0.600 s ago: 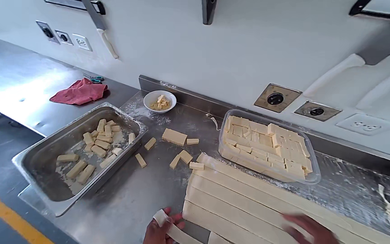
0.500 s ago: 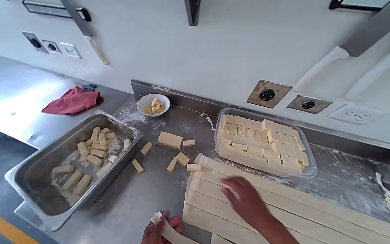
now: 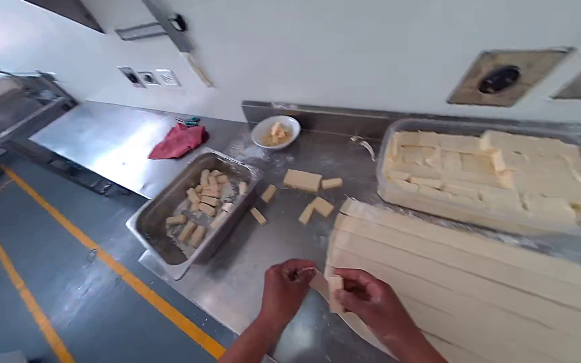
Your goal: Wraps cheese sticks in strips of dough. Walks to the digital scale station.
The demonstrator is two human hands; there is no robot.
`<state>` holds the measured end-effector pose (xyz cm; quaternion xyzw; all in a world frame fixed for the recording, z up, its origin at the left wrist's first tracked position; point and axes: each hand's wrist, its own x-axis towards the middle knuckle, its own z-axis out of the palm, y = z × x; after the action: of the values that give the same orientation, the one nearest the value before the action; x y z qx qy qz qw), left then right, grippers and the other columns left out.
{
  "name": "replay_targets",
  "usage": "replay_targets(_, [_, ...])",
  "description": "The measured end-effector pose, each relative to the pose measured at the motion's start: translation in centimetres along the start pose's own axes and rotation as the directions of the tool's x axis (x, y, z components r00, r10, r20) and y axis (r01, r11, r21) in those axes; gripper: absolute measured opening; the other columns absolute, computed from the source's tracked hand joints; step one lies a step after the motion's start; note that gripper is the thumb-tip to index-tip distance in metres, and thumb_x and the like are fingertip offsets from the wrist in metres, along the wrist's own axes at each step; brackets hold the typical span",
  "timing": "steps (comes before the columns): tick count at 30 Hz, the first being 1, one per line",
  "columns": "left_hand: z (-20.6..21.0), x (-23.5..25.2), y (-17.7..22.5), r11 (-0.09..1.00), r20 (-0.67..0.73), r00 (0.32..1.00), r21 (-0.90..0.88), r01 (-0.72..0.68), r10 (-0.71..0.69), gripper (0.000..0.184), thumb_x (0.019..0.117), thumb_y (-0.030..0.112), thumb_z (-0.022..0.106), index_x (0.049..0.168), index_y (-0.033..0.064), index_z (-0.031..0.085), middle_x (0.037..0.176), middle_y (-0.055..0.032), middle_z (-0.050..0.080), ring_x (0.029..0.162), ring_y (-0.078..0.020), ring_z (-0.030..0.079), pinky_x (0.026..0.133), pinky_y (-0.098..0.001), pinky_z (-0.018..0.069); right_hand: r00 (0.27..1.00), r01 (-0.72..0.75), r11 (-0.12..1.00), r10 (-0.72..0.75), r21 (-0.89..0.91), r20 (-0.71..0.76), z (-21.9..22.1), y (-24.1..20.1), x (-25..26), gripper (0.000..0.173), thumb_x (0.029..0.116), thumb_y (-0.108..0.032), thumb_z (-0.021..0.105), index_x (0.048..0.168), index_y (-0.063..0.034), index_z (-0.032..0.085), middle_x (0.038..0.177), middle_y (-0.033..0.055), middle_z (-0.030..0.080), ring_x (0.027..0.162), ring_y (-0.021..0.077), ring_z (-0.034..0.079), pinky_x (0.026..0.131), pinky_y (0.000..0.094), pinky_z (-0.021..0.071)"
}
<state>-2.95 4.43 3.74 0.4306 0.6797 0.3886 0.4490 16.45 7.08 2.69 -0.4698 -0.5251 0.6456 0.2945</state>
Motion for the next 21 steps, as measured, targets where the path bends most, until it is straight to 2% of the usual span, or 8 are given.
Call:
replay_targets(3, [1.1,-0.8,1.1,0.985,0.017,0.989,0.085,-0.148,0.147,0.016,0.0932,0.012,0.069,0.103,0.0035,0.077,0.090,-0.0022,0.077,0.077,-0.0044,0.071,0.075,-0.0230,0.0596,0.995,-0.100,0.972,0.103,0.211,-0.003,1.2,0.3,-1.4,0.040,0.0877,-0.004,0.074,0.124,0.0027,0.059,0.098,0.0078,0.072,0.081,0.0174,0.074,0.073,0.0343,0.0647])
replay_targets(7, [1.6,-2.4,1.3,0.942,0.037,0.953,0.142,-0.304,0.302,0.016,0.0957,0.012,0.067,0.105,0.0037,0.078,0.095,-0.0028,0.078,0.081,-0.0015,0.071,0.075,-0.0183,0.0581,0.996,-0.093,0.968,0.092,0.234,0.013,0.9,-0.1,-1.9,0.036,0.0863,-0.005,0.076,0.118,-0.0009,0.060,0.094,0.0035,0.071,0.077,0.0127,0.072,0.069,0.0290,0.0630])
replay_targets(12, [1.6,-4.6,-0.3,0.777,0.121,0.813,0.247,-0.580,0.569,0.035,0.0981,0.015,0.062,0.122,-0.0094,0.069,0.130,-0.0231,0.067,0.117,-0.0233,0.070,0.099,-0.0332,0.0566,0.998,-0.013,0.960,0.029,0.280,-0.051,1.3,-0.5,-2.0,0.022,0.0888,-0.003,0.074,0.109,0.0003,0.065,0.087,0.0029,0.073,0.071,0.0113,0.072,0.067,0.0266,0.0633])
replay_targets(14, [1.8,-5.4,-1.2,0.776,0.073,0.805,0.230,-0.588,0.588,0.044,0.0931,0.015,0.070,0.126,-0.0129,0.064,0.134,-0.0277,0.063,0.118,-0.0246,0.069,0.097,-0.0320,0.0572,0.998,0.028,0.970,-0.012,0.240,-0.067,1.8,-0.7,-2.0,0.013,0.0918,-0.003,0.071,0.104,0.0000,0.069,0.084,0.0015,0.073,0.069,0.0086,0.072,0.066,0.0244,0.0628])
replay_targets(16, [1.6,-5.6,-1.6,0.828,-0.032,0.836,0.163,-0.537,0.548,0.037,0.0901,0.004,0.069,0.123,-0.0119,0.067,0.129,-0.0244,0.067,0.111,-0.0190,0.072,0.092,-0.0286,0.0596,0.988,0.139,0.988,-0.133,0.074,-0.081,2.1,-0.6,-1.9,0.012,0.0924,-0.007,0.071,0.103,-0.0017,0.072,0.086,0.0002,0.073,0.071,0.0053,0.070,0.066,0.0208,0.0600])
replay_targets(18, [0.6,-5.8,-1.3,0.911,-0.069,0.909,0.003,-0.412,0.411,0.034,0.0901,-0.002,0.066,0.123,-0.0110,0.067,0.125,-0.0198,0.070,0.105,-0.0125,0.073,0.089,-0.0255,0.0600,0.940,0.315,0.928,-0.334,-0.200,-0.068,1.8,0.2,-1.0,0.027,0.0877,-0.016,0.077,0.111,-0.0014,0.073,0.101,0.0092,0.070,0.085,0.0143,0.067,0.076,0.0278,0.0571])
replay_targets(20, [-0.8,-6.2,-0.6,0.953,-0.046,0.967,-0.164,-0.254,0.250,0.033,0.0901,-0.006,0.063,0.123,-0.0103,0.067,0.121,-0.0149,0.073,0.099,-0.0088,0.073,0.087,-0.0246,0.0598,0.957,0.285,0.907,-0.250,-0.309,0.150,0.7,0.2,0.5,0.051,0.0880,-0.026,0.079,0.129,0.0003,0.067,0.118,0.0197,0.068,0.107,0.0314,0.065,0.095,0.0473,0.0533])
replay_targets(21, [-1.5,-6.3,-0.6,0.956,-0.035,0.979,-0.215,-0.202,0.199,0.032,0.0897,-0.007,0.063,0.121,-0.0097,0.068,0.119,-0.0131,0.074,0.096,-0.0086,0.073,0.086,-0.0247,0.0600,0.950,0.205,0.927,-0.111,-0.314,0.292,0.2,-0.1,1.3,0.049,0.0920,-0.027,0.076,0.131,0.0007,0.065,0.118,0.0194,0.069,0.108,0.0304,0.066,0.098,0.0479,0.0520])
